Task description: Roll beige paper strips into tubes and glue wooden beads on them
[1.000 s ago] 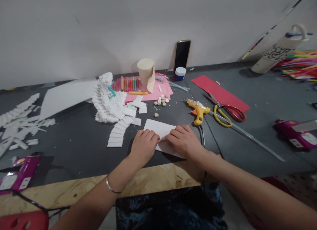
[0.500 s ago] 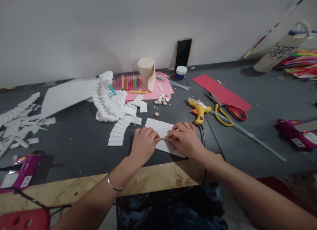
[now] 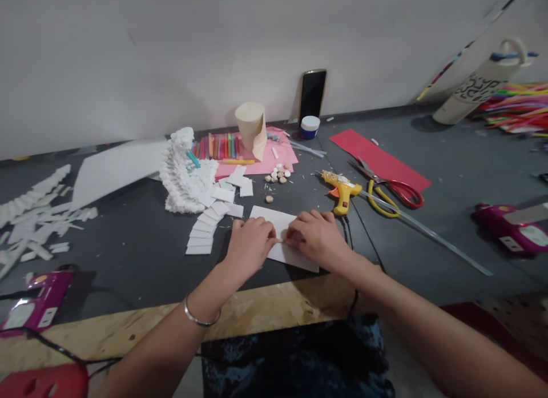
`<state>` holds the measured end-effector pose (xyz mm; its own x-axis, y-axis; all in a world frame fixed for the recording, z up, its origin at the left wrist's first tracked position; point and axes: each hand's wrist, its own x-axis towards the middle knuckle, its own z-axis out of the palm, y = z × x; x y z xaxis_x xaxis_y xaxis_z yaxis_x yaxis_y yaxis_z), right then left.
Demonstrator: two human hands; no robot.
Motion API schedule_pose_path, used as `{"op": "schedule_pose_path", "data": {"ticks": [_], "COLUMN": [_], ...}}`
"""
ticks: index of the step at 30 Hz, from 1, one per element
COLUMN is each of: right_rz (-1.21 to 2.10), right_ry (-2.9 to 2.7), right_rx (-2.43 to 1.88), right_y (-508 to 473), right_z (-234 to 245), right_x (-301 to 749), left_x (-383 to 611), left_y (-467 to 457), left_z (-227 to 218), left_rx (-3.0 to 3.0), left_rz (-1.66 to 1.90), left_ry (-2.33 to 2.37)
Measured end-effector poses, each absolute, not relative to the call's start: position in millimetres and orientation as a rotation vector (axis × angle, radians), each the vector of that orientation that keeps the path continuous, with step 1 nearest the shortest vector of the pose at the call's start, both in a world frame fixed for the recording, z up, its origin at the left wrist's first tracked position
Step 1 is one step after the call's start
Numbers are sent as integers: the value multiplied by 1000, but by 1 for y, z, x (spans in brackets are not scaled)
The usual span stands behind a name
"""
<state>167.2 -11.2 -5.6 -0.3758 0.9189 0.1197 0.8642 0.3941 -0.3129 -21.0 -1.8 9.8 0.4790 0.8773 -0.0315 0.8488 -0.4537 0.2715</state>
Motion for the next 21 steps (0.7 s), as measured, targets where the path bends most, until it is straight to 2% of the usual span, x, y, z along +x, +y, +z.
{"op": "schedule_pose_path", "data": {"ticks": [8, 21], "right_rz": [207, 231], "right_ry": [-2536, -2290], "right_rx": [-1395, -1095], "right_y": [-7, 24], "right_z": [-6, 2], "right_x": [163, 166], "left_x": [-20, -16], "left_y": [-9, 13], "left_z": [5, 21], "left_rx": [2640, 2418], "left_rz": [214, 501], "left_ry": [1405, 1457]}}
